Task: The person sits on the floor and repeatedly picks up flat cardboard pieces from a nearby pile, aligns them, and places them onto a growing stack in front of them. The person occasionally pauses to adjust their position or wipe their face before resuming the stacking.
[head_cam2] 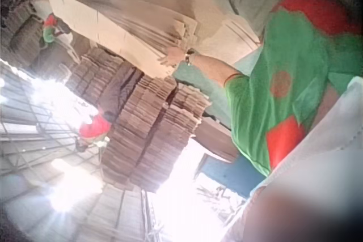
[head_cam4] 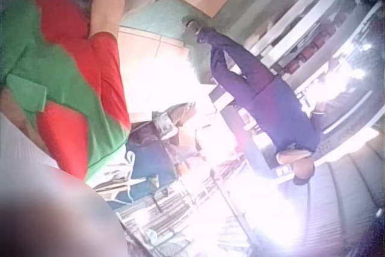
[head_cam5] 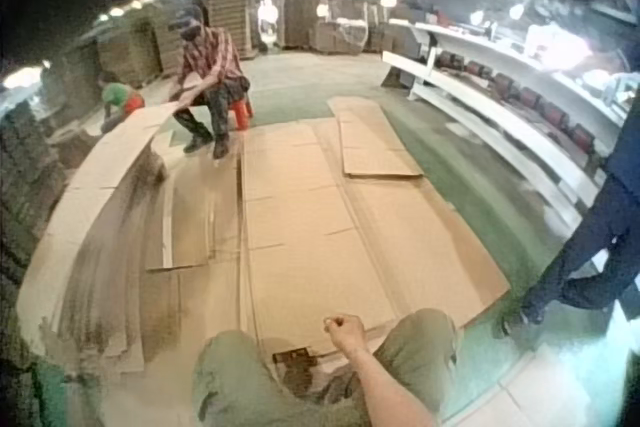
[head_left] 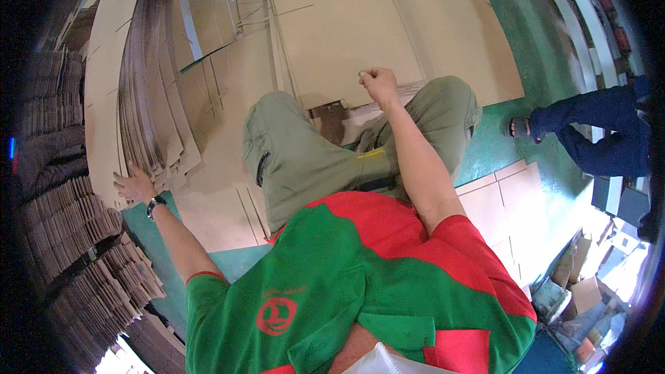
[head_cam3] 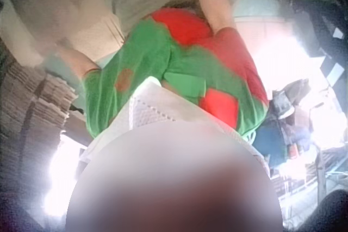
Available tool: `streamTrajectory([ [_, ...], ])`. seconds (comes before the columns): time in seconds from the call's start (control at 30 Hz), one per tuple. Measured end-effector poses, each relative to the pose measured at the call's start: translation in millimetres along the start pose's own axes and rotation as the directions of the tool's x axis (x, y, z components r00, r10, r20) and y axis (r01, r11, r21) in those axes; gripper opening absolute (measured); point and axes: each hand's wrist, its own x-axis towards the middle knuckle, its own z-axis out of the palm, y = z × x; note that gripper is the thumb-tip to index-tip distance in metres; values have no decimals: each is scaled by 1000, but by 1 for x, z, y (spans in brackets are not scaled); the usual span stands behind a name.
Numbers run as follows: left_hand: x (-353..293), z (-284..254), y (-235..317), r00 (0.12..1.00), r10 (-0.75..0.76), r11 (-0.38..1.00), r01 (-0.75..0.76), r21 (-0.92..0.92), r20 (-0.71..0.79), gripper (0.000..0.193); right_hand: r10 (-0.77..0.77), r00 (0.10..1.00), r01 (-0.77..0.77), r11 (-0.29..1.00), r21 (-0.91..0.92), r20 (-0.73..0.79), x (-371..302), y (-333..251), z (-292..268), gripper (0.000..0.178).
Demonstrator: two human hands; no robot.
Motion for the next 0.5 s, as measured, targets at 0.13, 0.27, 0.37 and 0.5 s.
streamTrajectory([
  [0.13,25,53,-67,991,-69,964,95,-247,113,83,6,1000,-4,966,-257,7,-4,3,2,31],
  [0.27,14,56,-101,845,483,676,-527,516,229,70,39,998,-37,999,-27,47,-12,1,-2,39],
  [0.37,-1,27,-68,916,-394,879,401,-257,82,67,5,987,-2,1000,-16,161,-16,-3,-5,39],
  [0.5,-7,-39,-24,807,-523,842,538,23,276,67,45,979,-23,993,-112,200,-19,-7,3,38],
])
